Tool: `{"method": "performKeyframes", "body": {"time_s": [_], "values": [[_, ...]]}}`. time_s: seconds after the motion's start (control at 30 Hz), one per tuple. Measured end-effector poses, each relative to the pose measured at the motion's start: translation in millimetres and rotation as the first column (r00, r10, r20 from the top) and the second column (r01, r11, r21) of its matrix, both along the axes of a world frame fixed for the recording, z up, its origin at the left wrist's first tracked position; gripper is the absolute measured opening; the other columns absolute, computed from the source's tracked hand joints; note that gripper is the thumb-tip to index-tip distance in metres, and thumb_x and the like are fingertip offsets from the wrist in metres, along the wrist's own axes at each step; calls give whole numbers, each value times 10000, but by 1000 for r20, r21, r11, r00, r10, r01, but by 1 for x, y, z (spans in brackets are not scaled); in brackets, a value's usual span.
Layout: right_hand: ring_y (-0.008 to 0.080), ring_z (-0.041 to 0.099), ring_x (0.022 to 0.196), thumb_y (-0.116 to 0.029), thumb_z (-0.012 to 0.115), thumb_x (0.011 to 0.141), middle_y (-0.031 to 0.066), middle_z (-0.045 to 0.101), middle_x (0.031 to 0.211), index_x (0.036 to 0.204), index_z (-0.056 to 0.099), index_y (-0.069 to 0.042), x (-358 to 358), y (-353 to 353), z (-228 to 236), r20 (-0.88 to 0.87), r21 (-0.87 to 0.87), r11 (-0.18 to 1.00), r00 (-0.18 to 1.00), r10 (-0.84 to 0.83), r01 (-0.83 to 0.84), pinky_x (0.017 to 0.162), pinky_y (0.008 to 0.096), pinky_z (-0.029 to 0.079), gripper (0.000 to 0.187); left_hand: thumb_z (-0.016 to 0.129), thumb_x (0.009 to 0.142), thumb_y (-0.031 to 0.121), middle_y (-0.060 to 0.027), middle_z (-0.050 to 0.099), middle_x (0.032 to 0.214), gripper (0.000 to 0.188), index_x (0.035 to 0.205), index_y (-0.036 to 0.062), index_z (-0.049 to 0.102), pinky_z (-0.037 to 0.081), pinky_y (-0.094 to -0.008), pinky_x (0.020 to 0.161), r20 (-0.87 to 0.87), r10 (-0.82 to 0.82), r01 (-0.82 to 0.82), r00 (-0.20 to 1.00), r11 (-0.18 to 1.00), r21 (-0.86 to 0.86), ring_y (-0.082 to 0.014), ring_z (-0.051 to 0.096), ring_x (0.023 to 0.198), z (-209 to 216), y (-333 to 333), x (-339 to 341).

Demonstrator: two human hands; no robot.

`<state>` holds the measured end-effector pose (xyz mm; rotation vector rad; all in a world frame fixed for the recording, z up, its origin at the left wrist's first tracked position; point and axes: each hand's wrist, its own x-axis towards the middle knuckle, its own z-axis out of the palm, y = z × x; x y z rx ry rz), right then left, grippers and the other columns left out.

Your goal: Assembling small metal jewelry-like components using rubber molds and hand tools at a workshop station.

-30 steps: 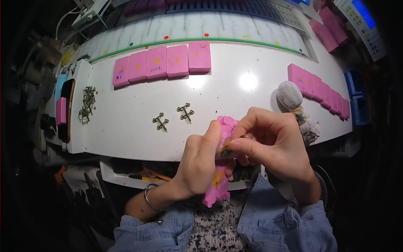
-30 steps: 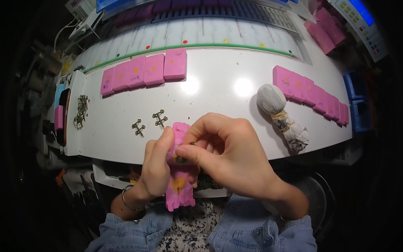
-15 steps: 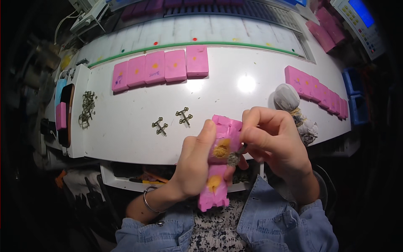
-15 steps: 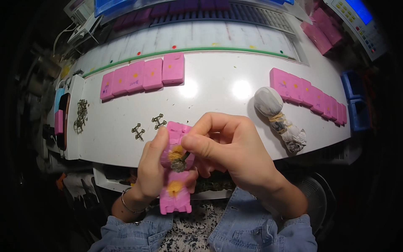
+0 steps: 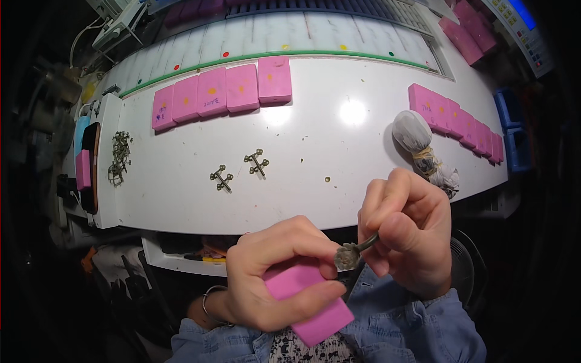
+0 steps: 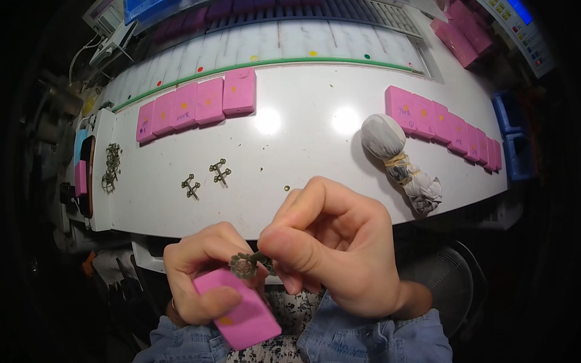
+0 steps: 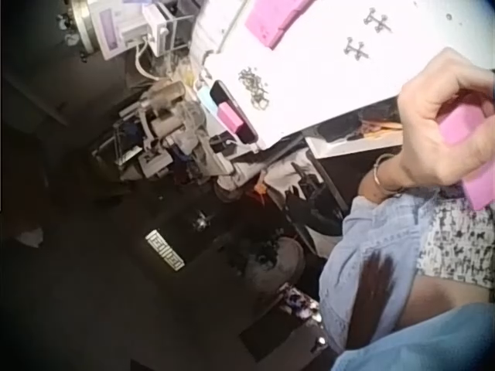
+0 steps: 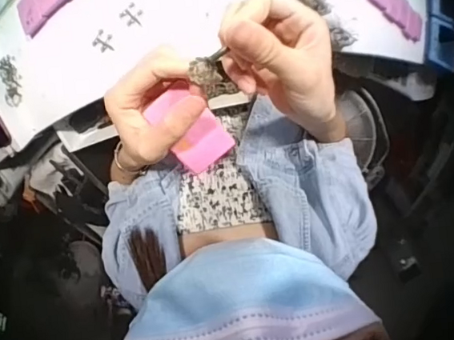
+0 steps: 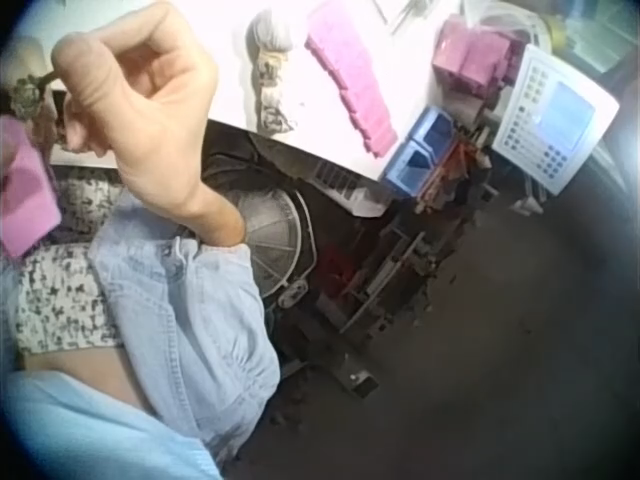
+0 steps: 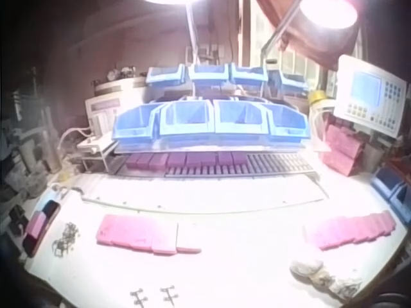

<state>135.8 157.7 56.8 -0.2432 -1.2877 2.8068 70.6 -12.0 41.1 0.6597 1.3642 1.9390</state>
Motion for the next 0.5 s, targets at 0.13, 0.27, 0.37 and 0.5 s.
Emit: {"method": "performKeyframes", "body": {"time_s": [0.13,0.27,0.37,0.5], "values": [[105,554,614,25,633,799,133,580,811,878,531,40,9,-8,3,-34,111,985,991,-127,130,502,183,412,130,659,690,-40,-112,602,785,191,877,-41,622,467,-235,615,-200,97,-119,975,988,-102,-139,595,678,9,7,5],[126,546,687,105,656,730,152,584,834,878,559,55,16,-12,-6,-191,309,913,958,-214,265,626,209,436,184,662,687,-47,-129,620,809,175,858,-38,629,462,-239,639,-355,157,-225,922,961,-159,-147,590,700,13,8,5],[124,550,679,120,658,715,152,586,830,857,575,54,19,-16,-5,-158,298,913,958,-241,279,609,211,438,177,685,679,-38,-131,626,813,184,856,-35,634,457,-236,633,-371,193,-254,908,959,-124,-146,588,701,13,8,7],[122,558,677,130,664,702,151,588,823,847,591,48,22,-16,-8,-165,346,889,952,-257,300,601,213,441,181,703,678,-27,-134,627,813,190,856,-36,634,461,-238,626,-404,191,-254,895,961,-108,-147,591,697,11,9,7]]}}
